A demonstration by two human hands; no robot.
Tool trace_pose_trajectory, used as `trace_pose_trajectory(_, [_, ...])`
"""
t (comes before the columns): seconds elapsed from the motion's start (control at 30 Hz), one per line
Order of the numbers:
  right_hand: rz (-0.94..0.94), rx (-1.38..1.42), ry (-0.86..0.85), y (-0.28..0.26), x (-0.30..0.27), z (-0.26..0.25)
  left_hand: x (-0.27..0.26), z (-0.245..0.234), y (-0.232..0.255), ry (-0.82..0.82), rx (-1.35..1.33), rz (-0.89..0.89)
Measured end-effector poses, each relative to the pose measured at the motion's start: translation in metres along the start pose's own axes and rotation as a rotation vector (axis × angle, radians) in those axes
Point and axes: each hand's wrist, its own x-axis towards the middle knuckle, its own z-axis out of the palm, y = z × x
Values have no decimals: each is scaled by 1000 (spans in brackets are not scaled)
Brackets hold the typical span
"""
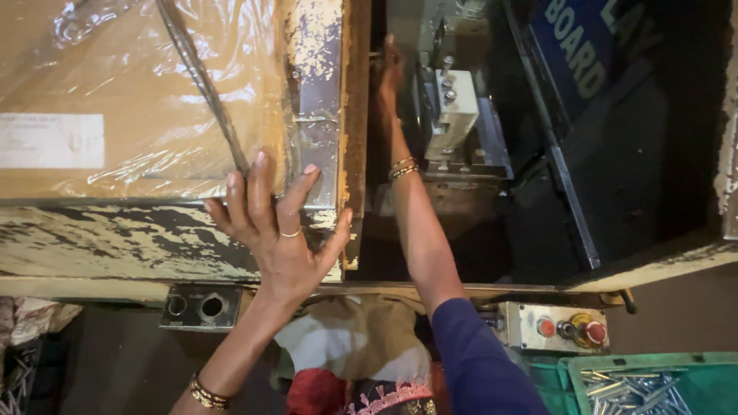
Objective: The person repeatedly picks metal fasteners from a green bin and inserts them one by one into a slot on a machine. The person then closes the machine door after each insertion.
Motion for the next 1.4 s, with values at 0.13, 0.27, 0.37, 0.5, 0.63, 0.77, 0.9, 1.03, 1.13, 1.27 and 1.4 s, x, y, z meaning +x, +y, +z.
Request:
trace_pose_trajectory(0.13, [-592,185,60,16,-16,-7,1,0,1,7,3,3])
trace_pose_trajectory(0.27, [-621,121,122,18,-23,-2,4,-2,3,17,-11,-9])
trace_pose_trajectory(0.37, [-540,147,22,23,-31,1,4,2,0,27,-25,4])
trace_pose_trajectory(0.5, [-313,217,-287,12,-46,-7,1,16,-6,66,-79,28])
trace_pose_trajectory(0.63, [32,248,-673,-23,-81,-46,-16,21,-7,79,-130,17])
trace_pose_trajectory(0.77, [257,260,-895,-50,-117,-90,-75,19,-13,54,-192,-5])
trace_pose_trajectory(0.9, [348,248,-1041,-77,-124,-99,-175,-16,-69,-85,-115,-106])
trace_pose_trajectory(1.03, [363,230,-1064,-78,-126,-102,-224,-57,-175,-438,287,-489])
trace_pose_trajectory(1.13, [328,246,-1072,-71,-118,-104,-234,-68,-225,-427,409,-425])
trace_pose_trajectory(1.27, [348,243,-1023,-67,-102,-107,-250,-45,-270,-671,318,-375])
trace_pose_trajectory(1.4, [351,154,-931,-67,-106,-108,-279,-3,-317,-621,260,-356])
